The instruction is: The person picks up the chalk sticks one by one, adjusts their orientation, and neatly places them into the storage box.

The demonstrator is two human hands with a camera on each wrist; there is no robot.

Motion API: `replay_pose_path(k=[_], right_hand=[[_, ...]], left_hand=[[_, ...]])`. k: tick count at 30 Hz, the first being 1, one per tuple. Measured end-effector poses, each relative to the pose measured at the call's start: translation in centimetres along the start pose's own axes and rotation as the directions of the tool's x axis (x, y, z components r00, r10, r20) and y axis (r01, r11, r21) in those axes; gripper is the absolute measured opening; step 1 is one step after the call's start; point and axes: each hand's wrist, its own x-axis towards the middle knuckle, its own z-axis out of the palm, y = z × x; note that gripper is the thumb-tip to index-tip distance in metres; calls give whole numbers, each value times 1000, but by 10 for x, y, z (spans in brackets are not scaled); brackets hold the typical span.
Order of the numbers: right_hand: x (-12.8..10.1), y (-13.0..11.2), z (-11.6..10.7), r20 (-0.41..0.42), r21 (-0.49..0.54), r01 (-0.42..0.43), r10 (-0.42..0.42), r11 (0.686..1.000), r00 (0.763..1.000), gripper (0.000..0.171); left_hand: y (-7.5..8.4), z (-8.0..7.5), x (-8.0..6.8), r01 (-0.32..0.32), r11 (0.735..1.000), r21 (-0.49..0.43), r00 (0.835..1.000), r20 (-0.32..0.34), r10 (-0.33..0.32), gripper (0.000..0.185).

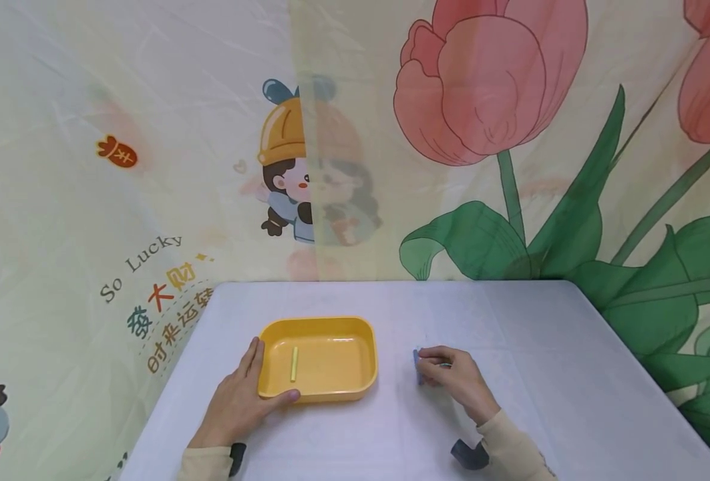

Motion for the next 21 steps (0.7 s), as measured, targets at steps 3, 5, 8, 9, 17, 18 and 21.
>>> replay_pose_path(k=[3,5,8,9,17,18,21], right_hand=[[3,7,-15,-47,-34,-13,11,999,999,35],[4,11,-25,-83,-72,-24,18,997,996,37],[7,17,-36,-123,-114,-55,41,992,992,40],[7,19,-39,-133,-120,-64,47,991,990,41],[21,41,-46,-158,-230,-115,79,966,984,45],[22,45,-46,-162,-257,-112,72,960,984,45],[25,52,-44,-172,-311,-90,37,946,984,43]], left_hand=[[0,0,0,-2,1000,-4,1000,-1,2,130],[0,0,0,-2,1000,-6,1000,-3,2,130],[0,-2,0,-1,1000,-3,1000,-9,1,130],[0,-2,0,0,1000,-1,1000,-10,0,130],[0,-1,-1,15,1000,-2,1000,4,-15,132],[0,-1,-1,17,1000,-4,1000,9,-17,132],[1,0,0,25,1000,-5,999,22,-25,133]])
